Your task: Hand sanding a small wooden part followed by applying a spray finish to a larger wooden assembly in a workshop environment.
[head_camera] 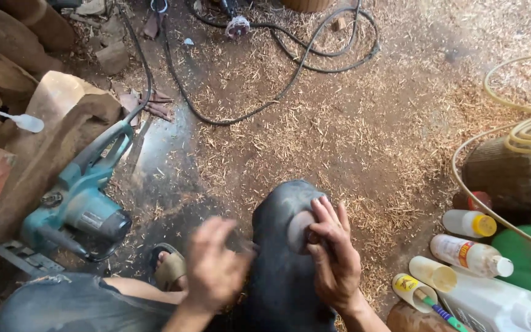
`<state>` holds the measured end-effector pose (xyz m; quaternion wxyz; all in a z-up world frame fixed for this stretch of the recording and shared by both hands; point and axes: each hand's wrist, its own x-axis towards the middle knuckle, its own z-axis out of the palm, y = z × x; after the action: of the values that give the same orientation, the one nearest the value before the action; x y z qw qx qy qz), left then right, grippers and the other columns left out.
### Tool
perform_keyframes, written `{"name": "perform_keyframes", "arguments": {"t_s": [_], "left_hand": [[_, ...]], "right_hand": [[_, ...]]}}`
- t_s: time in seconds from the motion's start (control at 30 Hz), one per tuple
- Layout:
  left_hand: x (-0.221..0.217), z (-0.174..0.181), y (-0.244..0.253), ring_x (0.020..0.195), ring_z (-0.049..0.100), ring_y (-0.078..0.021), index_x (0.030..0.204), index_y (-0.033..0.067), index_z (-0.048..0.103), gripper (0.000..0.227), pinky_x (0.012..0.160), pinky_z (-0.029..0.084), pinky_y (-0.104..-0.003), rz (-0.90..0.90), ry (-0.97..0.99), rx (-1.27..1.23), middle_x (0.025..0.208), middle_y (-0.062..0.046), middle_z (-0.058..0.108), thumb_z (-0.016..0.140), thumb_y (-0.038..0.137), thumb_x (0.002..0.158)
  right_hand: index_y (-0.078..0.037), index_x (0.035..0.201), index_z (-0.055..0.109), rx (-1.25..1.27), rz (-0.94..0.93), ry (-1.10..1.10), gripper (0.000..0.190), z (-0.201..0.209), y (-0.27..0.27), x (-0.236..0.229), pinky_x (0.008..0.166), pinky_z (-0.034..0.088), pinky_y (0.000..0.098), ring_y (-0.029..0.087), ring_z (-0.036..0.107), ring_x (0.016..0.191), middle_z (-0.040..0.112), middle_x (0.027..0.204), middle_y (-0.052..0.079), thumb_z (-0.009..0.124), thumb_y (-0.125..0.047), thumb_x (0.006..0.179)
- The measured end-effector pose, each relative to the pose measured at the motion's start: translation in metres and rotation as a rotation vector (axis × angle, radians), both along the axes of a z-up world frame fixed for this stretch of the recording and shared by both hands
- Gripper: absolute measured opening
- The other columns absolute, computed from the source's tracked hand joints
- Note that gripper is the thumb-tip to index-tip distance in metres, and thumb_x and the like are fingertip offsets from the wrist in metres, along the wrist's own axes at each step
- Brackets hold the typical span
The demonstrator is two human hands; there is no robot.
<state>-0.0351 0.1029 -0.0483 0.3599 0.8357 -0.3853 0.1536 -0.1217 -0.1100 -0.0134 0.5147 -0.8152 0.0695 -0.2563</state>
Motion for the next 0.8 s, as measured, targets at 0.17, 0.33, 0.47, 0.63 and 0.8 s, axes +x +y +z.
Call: {"name": "perform_keyframes", "arguments": {"t_s": [0.17,0.33,0.47,0.63,0.8], "left_hand": [[0.033,0.000,0.040,0.110,0.058,-0.0305,0.091,0.0090,0.063,0.044,0.094,0.049,-0.043,0.310,0.253,0.107,0.119,-0.016,0.065,0.059,0.052,0.093],[0.015,0.076,-0.001,0.065,0.062,-0.0134,0.076,0.0114,0.069,0.044,0.066,0.047,-0.028,0.007,1.031,-0.335,0.069,-0.001,0.067,0.048,0.038,0.103],[0.013,0.096,-0.012,0.057,0.044,-0.0098,0.081,0.0110,0.062,0.036,0.054,0.036,-0.031,-0.104,1.060,-0.306,0.063,0.004,0.046,0.052,0.036,0.105],[0.002,0.106,0.001,0.066,0.050,-0.0143,0.083,0.0139,0.049,0.031,0.061,0.041,-0.033,-0.033,1.032,-0.299,0.071,0.000,0.050,0.055,0.037,0.103],[-0.012,0.086,0.011,0.070,0.066,-0.0214,0.091,0.0102,0.064,0.021,0.064,0.049,-0.033,0.031,0.581,-0.288,0.083,-0.003,0.067,0.078,0.026,0.093]], "right_hand": [[-0.008,0.114,0.058,0.112,0.176,-0.031,0.028,0.014,-0.001,-0.003,0.133,0.016,0.0608,0.046,0.043,0.150,0.059,0.143,0.027,0.047,-0.033,0.109],[-0.008,0.105,0.061,0.045,0.392,-0.074,0.033,0.039,0.011,0.015,0.128,0.027,0.0629,0.047,0.051,0.143,0.061,0.140,0.025,0.047,-0.038,0.108],[0.001,0.111,0.059,-0.077,0.477,-0.163,0.018,0.055,0.020,0.036,0.109,0.053,0.0506,0.041,0.069,0.124,0.060,0.135,0.034,0.051,-0.013,0.103],[0.006,0.110,0.059,-0.046,0.447,-0.146,0.017,0.055,0.037,0.044,0.105,0.059,0.0435,0.044,0.069,0.124,0.060,0.131,0.042,0.052,-0.003,0.098],[0.003,0.121,0.057,0.400,0.441,-0.168,0.025,0.035,0.055,0.052,0.117,0.044,0.0472,0.045,0.055,0.138,0.055,0.140,0.042,0.058,-0.014,0.103]]}}
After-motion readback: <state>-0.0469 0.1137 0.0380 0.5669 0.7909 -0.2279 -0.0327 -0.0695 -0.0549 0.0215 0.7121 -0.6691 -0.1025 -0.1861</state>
